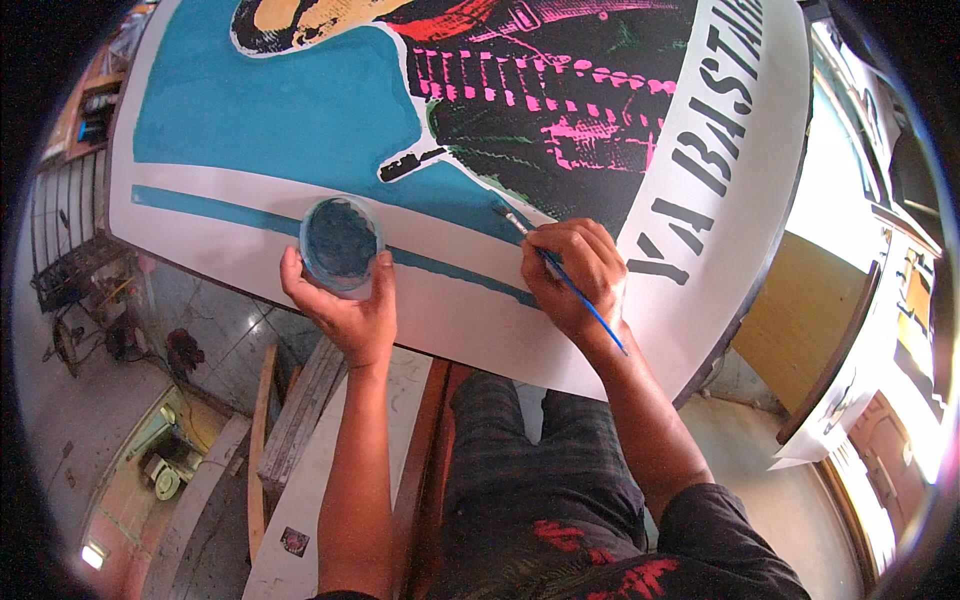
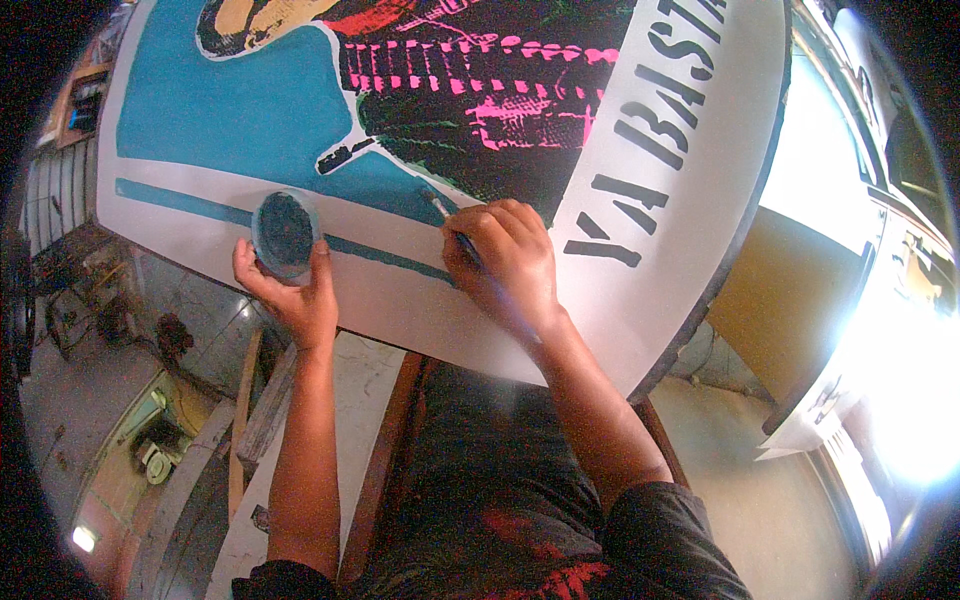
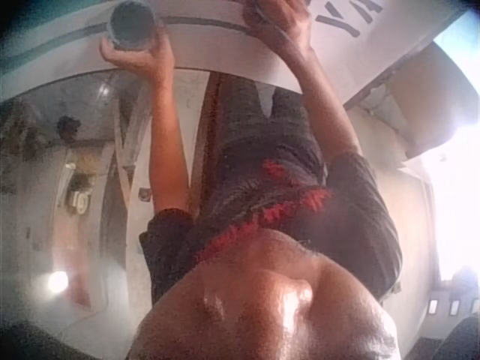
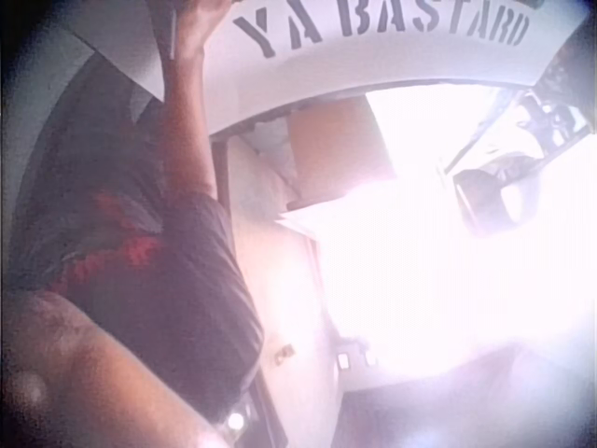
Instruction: The person paints a large poster featuring a stylized portrait and text using a small brush and teal paint. They repeatedly dip the brush into a small container and apply paint along the edges and background areas of the image.
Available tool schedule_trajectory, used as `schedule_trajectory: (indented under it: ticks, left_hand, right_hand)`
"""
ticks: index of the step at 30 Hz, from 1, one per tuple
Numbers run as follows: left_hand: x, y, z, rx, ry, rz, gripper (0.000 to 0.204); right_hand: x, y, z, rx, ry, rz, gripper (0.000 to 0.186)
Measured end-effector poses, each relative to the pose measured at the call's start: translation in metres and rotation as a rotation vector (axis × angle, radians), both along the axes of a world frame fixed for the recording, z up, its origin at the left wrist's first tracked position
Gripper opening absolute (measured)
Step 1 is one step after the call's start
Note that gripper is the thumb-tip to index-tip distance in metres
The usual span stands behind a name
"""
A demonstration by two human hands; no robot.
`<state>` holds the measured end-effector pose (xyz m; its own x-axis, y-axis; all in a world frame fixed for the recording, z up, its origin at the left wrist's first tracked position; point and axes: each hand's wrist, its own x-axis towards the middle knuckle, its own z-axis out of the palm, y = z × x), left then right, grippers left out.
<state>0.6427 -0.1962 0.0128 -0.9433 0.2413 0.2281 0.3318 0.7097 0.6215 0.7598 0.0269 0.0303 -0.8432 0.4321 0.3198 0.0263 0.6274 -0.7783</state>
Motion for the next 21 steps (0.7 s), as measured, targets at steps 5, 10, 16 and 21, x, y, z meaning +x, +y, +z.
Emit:
schedule_trajectory:
  ticks: [5,10,16,21]
  left_hand:
    - [-0.001,-0.001,-0.003,0.029,-0.009,-0.003,0.099]
    - [-0.001,0.001,-0.003,0.047,-0.010,-0.013,0.099]
    - [0.000,0.000,0.000,0.020,-0.030,-0.002,0.098]
    - [-0.001,-0.001,0.000,-0.007,-0.024,-0.010,0.098]
  right_hand:
    - [0.007,0.004,0.002,0.022,-0.021,-0.005,0.023]
    - [0.013,0.005,0.002,0.049,-0.017,-0.030,0.024]
    - [0.023,0.007,0.003,0.048,-0.022,-0.031,0.026]
    - [0.030,0.010,0.003,0.034,-0.036,-0.028,0.026]
